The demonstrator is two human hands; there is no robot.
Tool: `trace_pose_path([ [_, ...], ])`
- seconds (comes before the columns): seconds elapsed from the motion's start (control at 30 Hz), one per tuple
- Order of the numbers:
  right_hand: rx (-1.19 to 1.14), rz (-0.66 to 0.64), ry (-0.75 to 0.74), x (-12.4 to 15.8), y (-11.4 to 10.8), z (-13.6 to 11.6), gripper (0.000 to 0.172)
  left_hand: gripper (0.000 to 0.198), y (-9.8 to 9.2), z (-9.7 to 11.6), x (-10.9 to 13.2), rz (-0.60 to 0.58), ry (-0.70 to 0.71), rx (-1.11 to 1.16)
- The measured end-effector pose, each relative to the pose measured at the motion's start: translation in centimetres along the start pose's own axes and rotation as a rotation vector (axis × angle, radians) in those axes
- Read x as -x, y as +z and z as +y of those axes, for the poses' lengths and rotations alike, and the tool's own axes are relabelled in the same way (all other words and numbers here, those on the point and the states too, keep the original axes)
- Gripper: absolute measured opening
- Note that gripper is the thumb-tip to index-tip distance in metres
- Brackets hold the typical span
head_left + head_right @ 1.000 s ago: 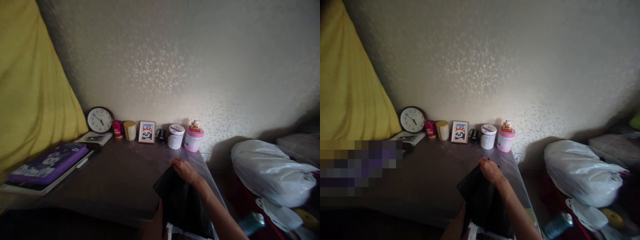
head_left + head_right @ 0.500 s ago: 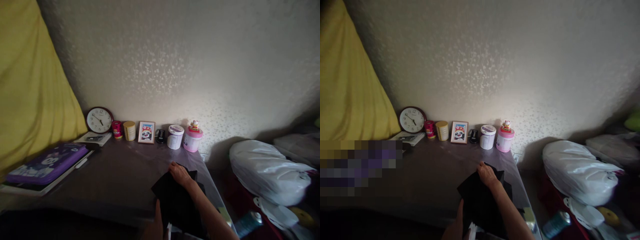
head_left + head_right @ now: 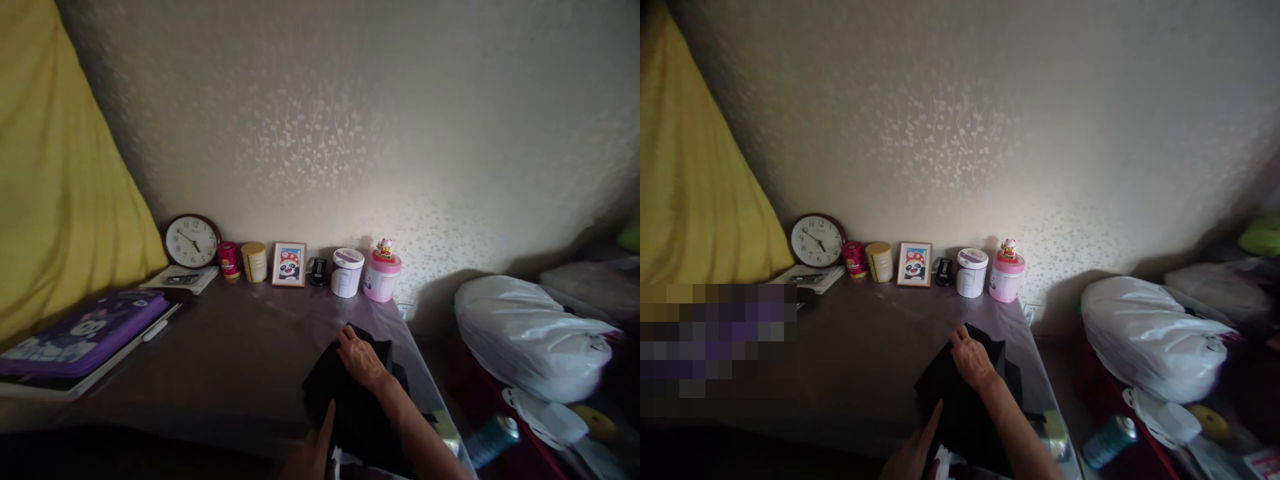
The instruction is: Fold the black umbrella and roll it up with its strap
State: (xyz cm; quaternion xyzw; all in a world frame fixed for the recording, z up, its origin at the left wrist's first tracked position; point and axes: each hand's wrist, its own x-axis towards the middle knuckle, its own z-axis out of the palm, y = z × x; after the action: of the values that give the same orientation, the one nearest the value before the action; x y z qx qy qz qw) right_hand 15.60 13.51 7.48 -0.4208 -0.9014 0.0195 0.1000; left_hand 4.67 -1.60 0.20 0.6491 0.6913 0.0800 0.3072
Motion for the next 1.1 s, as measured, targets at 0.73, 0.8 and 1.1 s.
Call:
trace_pose_path([
  [0.73, 0.074, -0.130, 0.138, -1.6, -0.4, 4.4, 0.026, 0.080, 0.1, 0.2, -0.2, -0.045, -0.023, -0.033],
  [0.8, 0.065, -0.115, 0.136, -1.5, -0.5, 4.5, 0.027, 0.080, -0.1, 0.2, -0.1, -0.043, -0.020, -0.019],
  [1.1, -0.018, 0.195, 0.372, 1.4, -2.4, 6.5, 0.028, 0.078, 0.0, -0.1, 0.2, -0.020, 0.012, -0.002],
])
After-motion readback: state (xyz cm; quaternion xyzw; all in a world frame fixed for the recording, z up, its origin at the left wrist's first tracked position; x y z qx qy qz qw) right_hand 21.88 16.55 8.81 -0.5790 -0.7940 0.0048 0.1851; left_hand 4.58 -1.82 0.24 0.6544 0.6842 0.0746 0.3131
